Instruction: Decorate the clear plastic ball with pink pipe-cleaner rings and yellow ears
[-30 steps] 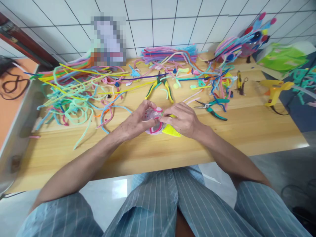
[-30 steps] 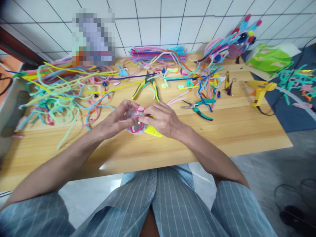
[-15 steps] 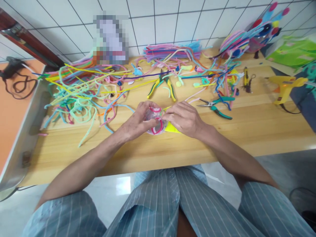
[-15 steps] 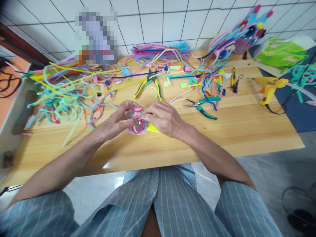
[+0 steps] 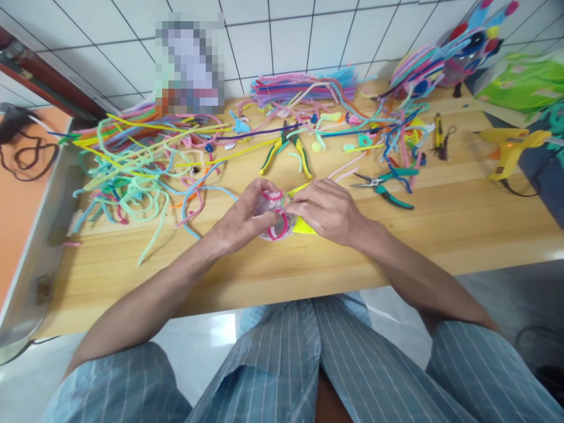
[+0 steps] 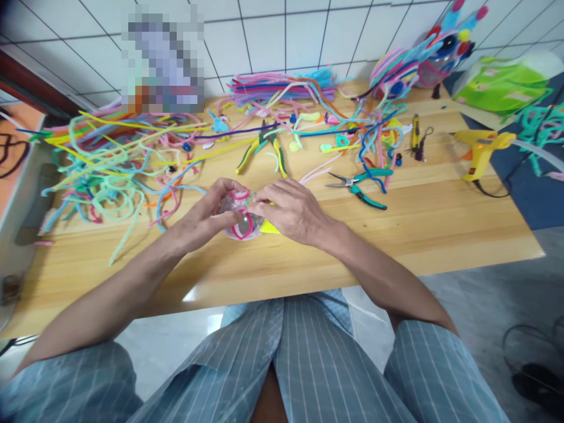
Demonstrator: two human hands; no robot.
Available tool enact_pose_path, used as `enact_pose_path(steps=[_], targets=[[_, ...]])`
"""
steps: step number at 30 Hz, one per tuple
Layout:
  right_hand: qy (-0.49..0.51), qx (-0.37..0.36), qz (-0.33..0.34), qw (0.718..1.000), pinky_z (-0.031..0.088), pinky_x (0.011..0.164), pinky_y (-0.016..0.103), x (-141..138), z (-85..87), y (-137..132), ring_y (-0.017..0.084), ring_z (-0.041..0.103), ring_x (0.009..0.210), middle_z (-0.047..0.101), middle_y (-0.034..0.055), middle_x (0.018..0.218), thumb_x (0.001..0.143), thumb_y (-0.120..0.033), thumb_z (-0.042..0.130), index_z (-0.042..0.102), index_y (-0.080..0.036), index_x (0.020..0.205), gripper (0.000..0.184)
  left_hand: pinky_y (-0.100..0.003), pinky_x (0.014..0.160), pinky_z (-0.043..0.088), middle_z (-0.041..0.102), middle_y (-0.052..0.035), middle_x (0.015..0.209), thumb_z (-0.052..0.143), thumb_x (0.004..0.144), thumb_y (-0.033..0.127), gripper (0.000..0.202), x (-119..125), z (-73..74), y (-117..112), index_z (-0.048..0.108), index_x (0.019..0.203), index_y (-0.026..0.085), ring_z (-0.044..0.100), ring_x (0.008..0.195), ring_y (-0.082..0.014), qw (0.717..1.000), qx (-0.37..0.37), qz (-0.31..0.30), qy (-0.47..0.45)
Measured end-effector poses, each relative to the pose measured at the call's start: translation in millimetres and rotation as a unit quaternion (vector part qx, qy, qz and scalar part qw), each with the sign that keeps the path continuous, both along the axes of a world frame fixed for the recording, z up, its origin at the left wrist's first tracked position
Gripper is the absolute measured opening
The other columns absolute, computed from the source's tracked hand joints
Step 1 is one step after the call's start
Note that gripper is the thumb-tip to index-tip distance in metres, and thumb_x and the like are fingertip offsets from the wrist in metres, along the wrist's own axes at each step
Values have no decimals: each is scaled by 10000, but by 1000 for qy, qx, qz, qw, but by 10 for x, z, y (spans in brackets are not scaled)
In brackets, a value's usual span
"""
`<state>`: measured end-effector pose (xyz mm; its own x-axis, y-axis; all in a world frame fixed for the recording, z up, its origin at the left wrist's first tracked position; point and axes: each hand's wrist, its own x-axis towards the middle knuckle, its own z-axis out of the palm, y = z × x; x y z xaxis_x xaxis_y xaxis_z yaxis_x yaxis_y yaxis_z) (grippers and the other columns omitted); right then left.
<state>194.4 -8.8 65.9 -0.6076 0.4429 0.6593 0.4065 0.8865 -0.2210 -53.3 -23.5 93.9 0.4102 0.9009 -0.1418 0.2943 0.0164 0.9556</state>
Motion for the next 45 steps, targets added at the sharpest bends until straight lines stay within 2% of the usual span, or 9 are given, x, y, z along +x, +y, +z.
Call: enact_pose_path(steps=[5, 10, 13, 17, 21, 28, 35, 40, 45], targets=[[-40, -2, -24, 999, 454, 795, 376, -15, 162, -156, 193, 625, 897, 738, 43, 960, 1102, -203, 576, 793, -262, 1106, 225, -293, 707, 469, 603, 13, 969, 687, 828, 301, 366, 16, -73, -52, 528, 1153, 242, 554, 797, -157, 999, 21, 21, -19], [-103, 2, -114, 988, 481, 782, 397, -160, 334, -509, 219, 613, 843, 724, 66, 888, 1059, -122, 576, 773, -201, 975, 229, -321, 741, 475, 597, -7, 996, 688, 825, 321, 388, 23, -100, -113, 539, 1175, 242, 557, 862, -184, 998, 37, 46, -15], [-99, -11, -156, 983, 500, 757, 386, -265, 333, -693, 217, 609, 800, 708, 60, 834, 1047, -99, 566, 765, -192, 961, 236, -324, 746, 476, 595, -6, 1010, 686, 844, 324, 380, 19, -97, -149, 539, 1186, 250, 562, 867, -183, 998, 34, 56, -18], [-42, -20, -187, 981, 513, 751, 368, -382, 252, -816, 200, 617, 776, 711, 50, 832, 1048, -94, 552, 771, -187, 1024, 239, -323, 772, 493, 610, -3, 1032, 680, 851, 276, 367, 11, -116, -176, 530, 1186, 251, 584, 882, -176, 997, 27, 51, -45], [-10, -9, -205, 979, 513, 724, 345, -451, 176, -852, 183, 604, 729, 670, 29, 755, 1044, -86, 567, 771, -181, 968, 238, -330, 818, 507, 621, -13, 1083, 679, 876, 259, 371, -9, -160, -174, 526, 1214, 247, 602, 920, -179, 997, 23, 51, -53], [12, -31, -223, 974, 499, 734, 313, -418, 84, -816, 175, 599, 762, 654, 27, 801, 1037, -85, 559, 791, -166, 1141, 267, -312, 853, 512, 635, -18, 1155, 714, 938, 300, 389, -82, -190, -154, 542, 1284, 260, 611, 988, -186, 998, 12, 29, -58], [9, -26, -218, 976, 487, 729, 306, -407, 91, -778, 169, 571, 753, 618, 22, 789, 1034, -92, 567, 814, -167, 1131, 276, -315, 842, 512, 622, -28, 1209, 707, 939, 295, 393, -88, -210, -179, 549, 1297, 266, 613, 1030, -193, 998, 15, 39, -52], [7, -14, -217, 976, 470, 707, 313, -416, 67, -785, 167, 546, 739, 611, 16, 781, 1035, -89, 564, 810, -192, 1192, 309, -314, 844, 529, 631, -33, 1202, 714, 953, 353, 417, -92, -226, -172, 533, 1319, 264, 624, 1027, -193, 998, 3, 32, -59], [8, 0, -213, 977, 463, 704, 313, -436, 40, -778, 163, 550, 741, 616, 14, 791, 1031, -91, 594, 804, -199, 1214, 299, -320, 867, 535, 635, -37, 1204, 707, 946, 346, 424, -106, -242, -151, 535, 1325, 265, 624, 1042, -198, 998, 4, 26, -59]])
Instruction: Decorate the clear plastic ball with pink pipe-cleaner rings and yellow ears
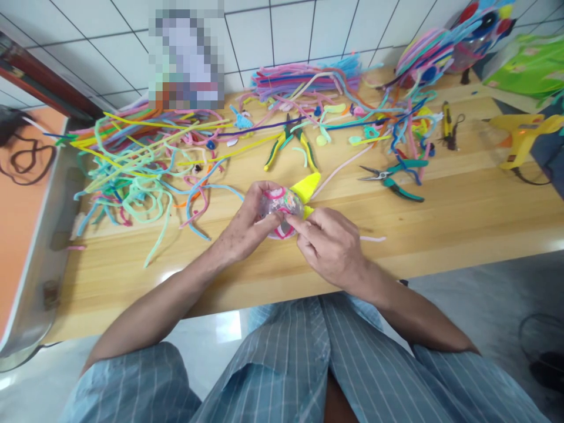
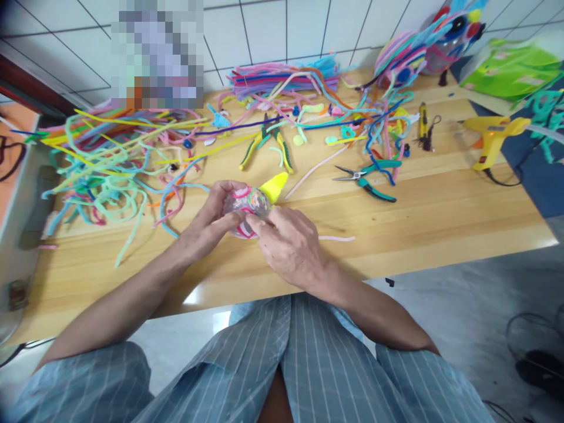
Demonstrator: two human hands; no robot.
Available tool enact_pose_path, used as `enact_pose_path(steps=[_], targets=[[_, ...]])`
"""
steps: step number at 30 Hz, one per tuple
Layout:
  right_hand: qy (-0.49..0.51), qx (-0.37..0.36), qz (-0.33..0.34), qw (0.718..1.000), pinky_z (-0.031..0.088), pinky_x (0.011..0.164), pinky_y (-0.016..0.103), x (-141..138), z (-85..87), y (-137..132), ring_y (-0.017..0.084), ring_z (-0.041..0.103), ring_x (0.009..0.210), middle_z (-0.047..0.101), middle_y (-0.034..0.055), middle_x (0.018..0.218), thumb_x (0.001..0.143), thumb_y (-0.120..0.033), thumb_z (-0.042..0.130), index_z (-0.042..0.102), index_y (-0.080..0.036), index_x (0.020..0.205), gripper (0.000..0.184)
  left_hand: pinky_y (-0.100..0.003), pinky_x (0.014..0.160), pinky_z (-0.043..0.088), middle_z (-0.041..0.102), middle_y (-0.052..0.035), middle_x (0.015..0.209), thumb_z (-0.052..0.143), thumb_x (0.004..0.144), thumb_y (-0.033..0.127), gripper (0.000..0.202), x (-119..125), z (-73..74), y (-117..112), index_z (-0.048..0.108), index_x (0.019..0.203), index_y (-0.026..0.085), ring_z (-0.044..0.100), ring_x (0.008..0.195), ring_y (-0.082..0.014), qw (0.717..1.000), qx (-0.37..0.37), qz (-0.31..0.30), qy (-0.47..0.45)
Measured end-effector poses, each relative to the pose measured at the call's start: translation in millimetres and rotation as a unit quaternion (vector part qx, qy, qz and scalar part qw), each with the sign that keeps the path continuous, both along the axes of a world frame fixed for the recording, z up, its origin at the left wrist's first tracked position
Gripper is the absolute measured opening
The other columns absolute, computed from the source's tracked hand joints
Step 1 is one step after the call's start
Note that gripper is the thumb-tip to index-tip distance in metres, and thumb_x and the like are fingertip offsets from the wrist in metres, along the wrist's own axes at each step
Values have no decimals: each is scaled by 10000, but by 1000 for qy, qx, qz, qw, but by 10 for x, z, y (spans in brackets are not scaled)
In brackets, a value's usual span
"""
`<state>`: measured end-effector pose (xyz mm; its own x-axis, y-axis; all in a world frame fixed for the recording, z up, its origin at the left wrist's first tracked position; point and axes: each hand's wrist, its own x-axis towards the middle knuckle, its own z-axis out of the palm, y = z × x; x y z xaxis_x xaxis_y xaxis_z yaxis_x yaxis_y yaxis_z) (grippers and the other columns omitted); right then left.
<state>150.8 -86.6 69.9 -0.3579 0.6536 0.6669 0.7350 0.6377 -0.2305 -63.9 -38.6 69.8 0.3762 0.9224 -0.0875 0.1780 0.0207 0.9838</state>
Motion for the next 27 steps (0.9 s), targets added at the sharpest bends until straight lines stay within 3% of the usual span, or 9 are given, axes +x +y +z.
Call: enact_pose_path(steps=[9, 16, 27], targets=[[7, 1, 11, 1000, 491, 708, 324, -1, -36, 6, 173, 570, 749, 634, 24, 795, 1034, -93, 588, 792, -166, 1248, 305, -329, 885, 537, 637, -33, 1194, 735, 864, 319, 504, 16, 40, -6, 520, 1316, 258, 630, 1014, -194, 1000, -23, -2, 0], [0, -15, 14, 1000, 508, 734, 322, 10, -36, -5, 167, 596, 769, 655, 21, 807, 1011, -74, 583, 785, -201, 1240, 332, -322, 894, 534, 634, -48, 1232, 709, 938, 350, 437, -4, 20, -3, 527, 1324, 253, 631, 1074, -205, 1000, -6, -9, -12], [35, -28, 31, 998, 546, 746, 315, -37, 25, -46, 162, 629, 756, 688, 24, 816, 1035, -71, 547, 778, -158, 1195, 294, -337, 882, 516, 622, -37, 1197, 664, 949, 275, 386, 35, 79, -52, 526, 1308, 248, 611, 1027, -199, 999, 29, 15, 38]])
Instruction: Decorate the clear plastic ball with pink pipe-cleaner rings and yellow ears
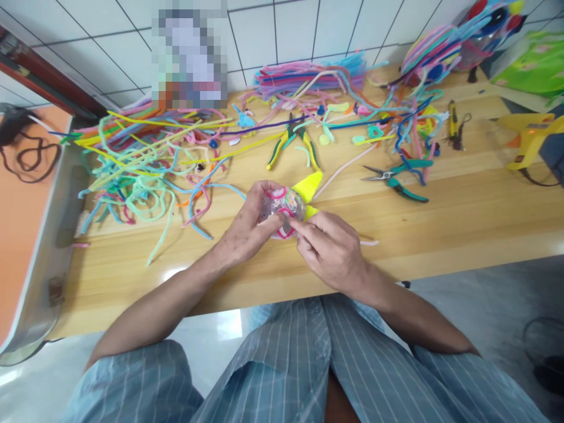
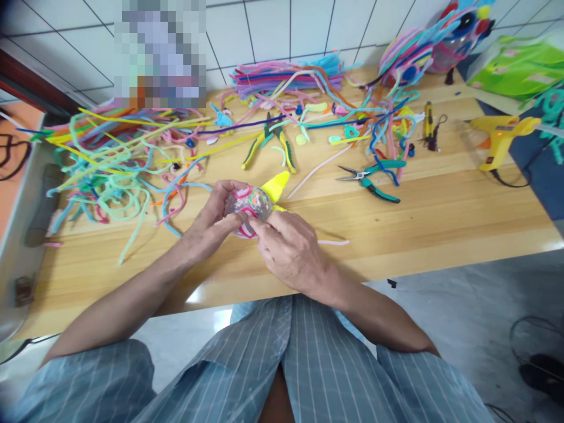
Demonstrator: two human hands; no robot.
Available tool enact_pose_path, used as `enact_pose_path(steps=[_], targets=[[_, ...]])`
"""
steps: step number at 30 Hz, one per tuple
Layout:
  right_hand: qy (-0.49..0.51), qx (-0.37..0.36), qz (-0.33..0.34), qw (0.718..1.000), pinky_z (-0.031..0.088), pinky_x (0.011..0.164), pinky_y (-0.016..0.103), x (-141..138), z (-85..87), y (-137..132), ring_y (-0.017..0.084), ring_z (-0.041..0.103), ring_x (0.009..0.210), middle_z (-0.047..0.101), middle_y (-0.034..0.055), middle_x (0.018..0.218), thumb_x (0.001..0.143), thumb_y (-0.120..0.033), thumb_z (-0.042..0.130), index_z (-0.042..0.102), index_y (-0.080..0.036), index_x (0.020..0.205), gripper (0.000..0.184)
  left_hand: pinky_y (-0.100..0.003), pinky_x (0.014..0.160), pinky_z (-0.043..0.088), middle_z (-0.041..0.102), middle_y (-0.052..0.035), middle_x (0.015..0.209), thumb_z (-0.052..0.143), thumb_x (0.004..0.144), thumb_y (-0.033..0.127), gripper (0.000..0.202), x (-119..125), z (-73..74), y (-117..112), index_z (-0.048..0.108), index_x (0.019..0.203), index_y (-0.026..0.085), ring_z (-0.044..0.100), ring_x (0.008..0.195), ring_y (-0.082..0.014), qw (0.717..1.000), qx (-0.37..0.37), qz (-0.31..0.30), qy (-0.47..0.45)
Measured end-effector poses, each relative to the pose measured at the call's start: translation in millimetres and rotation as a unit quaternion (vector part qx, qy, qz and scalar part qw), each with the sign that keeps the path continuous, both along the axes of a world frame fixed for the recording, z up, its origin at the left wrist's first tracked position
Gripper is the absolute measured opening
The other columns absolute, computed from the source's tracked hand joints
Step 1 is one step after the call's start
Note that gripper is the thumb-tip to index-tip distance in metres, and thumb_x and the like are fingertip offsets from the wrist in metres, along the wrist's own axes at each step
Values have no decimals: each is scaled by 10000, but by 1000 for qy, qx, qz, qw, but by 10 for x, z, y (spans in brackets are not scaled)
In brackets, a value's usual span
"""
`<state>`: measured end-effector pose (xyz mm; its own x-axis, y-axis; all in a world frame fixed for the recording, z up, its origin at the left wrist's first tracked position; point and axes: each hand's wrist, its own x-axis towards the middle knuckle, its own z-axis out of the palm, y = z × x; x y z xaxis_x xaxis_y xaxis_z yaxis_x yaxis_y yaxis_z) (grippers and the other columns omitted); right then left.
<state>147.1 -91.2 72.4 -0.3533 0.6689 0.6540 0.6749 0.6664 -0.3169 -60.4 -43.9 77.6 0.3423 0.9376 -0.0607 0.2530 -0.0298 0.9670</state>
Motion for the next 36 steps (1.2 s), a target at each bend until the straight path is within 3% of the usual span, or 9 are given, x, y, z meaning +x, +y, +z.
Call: enact_pose_path(steps=[25, 36], targets=[[19, -27, -5, 999, 545, 751, 313, 2, -69, -47, 169, 638, 778, 688, 30, 832, 1015, -55, 559, 795, -186, 1155, 304, -335, 863, 495, 610, -39, 1213, 667, 930, 298, 385, 12, 17, 6, 533, 1287, 250, 594, 1031, -207, 1000, 18, 6, 16], [19, 6, -22, 1000, 488, 682, 307, 13, -74, -34, 159, 576, 717, 649, 17, 767, 1018, -50, 581, 817, -166, 1056, 266, -337, 856, 500, 629, -39, 1222, 673, 945, 295, 377, 11, 5, -13, 537, 1294, 262, 605, 1046, -207, 1000, 23, 12, 15]])
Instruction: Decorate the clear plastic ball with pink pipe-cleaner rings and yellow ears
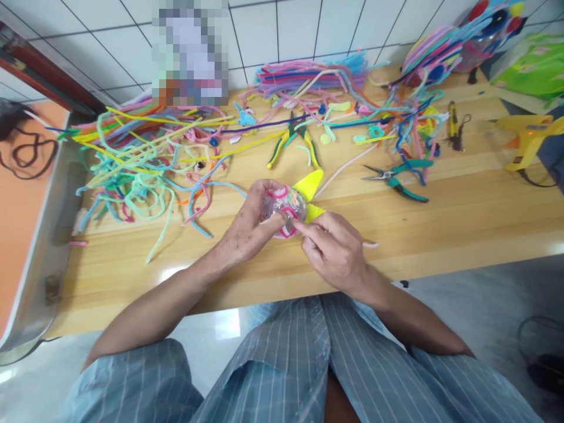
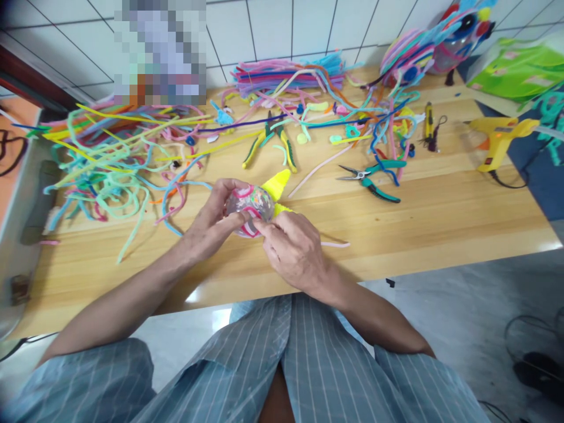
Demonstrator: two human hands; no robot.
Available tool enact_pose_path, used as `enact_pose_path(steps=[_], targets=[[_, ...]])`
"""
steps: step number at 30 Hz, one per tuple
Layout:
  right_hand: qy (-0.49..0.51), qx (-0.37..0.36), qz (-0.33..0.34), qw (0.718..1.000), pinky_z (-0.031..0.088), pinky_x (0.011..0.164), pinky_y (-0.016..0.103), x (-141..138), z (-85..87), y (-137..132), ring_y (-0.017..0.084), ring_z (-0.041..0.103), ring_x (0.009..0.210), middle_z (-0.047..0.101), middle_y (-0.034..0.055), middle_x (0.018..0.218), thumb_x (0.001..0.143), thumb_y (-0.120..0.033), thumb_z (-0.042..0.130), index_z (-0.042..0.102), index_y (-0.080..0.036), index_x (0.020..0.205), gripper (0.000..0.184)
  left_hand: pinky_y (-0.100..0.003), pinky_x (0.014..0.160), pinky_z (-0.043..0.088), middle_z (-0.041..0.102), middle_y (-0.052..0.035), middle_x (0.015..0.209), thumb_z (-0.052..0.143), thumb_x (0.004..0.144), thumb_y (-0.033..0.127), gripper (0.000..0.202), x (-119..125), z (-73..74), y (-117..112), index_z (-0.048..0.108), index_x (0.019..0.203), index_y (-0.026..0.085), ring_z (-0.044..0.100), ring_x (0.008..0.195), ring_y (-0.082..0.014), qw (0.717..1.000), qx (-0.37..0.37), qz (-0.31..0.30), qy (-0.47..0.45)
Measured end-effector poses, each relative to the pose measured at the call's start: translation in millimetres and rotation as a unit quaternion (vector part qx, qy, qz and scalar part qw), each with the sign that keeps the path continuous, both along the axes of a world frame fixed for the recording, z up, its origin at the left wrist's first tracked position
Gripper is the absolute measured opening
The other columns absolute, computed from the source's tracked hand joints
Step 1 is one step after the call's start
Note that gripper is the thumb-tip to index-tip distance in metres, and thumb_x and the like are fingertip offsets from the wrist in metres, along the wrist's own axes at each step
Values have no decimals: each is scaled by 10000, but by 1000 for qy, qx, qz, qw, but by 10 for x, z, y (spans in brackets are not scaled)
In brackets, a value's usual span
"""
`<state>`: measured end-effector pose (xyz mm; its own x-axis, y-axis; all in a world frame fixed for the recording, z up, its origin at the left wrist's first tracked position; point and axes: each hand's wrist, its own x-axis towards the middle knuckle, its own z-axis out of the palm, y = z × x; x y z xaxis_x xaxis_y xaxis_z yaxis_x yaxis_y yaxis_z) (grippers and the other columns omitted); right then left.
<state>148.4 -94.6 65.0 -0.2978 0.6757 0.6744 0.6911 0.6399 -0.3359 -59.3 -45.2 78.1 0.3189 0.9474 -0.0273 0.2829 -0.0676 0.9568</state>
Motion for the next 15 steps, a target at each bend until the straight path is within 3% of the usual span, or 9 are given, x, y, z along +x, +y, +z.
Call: enact_pose_path(steps=[9, 15], targets=[[-7, -12, 0, 1000, 506, 721, 310, -7, -14, -2, 157, 596, 740, 662, 17, 784, 1012, -61, 582, 815, -204, 1082, 282, -328, 840, 504, 615, -38, 1199, 680, 926, 304, 391, 17, 30, 3, 519, 1280, 253, 605, 1014, -202, 1000, -7, -3, -4], [-5, -17, 1, 1000, 504, 725, 319, -5, -26, 0, 165, 612, 758, 672, 20, 804, 983, -39, 585, 816, -213, 1136, 328, -356, 964, 508, 607, -42, 1244, 674, 961, 334, 400, -10, -29, 19, 509, 1318, 267, 599, 1103, -220, 999, -24, -16, -29]])
